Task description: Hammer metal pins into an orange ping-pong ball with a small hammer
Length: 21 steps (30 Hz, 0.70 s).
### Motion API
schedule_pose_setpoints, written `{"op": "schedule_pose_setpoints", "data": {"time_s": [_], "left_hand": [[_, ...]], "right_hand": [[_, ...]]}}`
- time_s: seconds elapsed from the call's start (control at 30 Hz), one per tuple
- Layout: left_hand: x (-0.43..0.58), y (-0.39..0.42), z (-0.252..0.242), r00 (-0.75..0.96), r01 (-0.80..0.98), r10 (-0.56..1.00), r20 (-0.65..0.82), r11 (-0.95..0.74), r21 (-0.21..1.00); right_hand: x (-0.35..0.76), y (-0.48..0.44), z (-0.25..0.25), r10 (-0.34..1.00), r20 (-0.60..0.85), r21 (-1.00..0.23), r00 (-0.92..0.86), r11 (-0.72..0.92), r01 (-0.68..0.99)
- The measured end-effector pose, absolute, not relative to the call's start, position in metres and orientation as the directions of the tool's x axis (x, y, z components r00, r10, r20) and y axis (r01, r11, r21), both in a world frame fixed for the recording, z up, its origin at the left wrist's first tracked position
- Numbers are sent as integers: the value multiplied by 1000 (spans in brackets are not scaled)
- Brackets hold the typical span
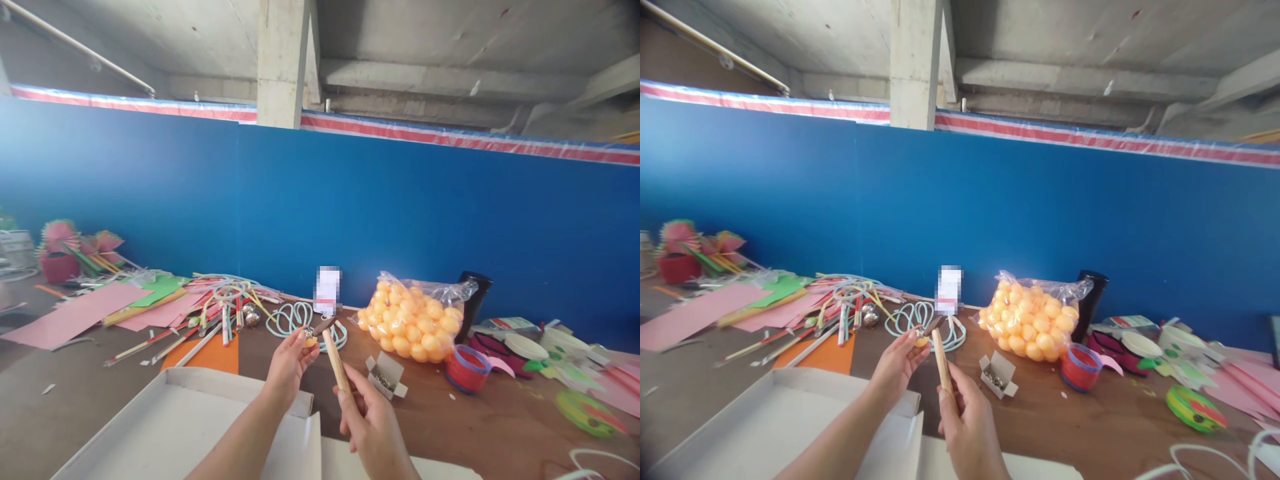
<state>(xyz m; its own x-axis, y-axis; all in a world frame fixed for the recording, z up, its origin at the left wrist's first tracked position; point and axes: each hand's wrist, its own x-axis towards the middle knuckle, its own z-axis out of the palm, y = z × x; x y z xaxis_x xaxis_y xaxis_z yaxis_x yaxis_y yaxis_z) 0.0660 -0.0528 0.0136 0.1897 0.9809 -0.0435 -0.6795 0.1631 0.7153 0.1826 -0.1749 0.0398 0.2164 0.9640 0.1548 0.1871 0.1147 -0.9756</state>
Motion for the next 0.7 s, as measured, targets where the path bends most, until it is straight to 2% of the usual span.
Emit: {"op": "schedule_pose_setpoints", "data": {"time_s": [0.17,0.33,0.53,0.7], "left_hand": [[66,-54,17,194,-705,980,-43,170,688],[66,-56,20,209,-709,977,-38,178,682],[66,-58,22,211,-704,976,-46,184,686],[66,-57,20,203,-707,979,-35,172,686]], "right_hand": [[181,-175,38,932,216,-969,291,169,179],[179,-175,38,956,194,-970,221,153,189],[177,-174,35,918,242,-966,315,198,165],[176,-175,36,919,258,-960,299,209,187]]}}
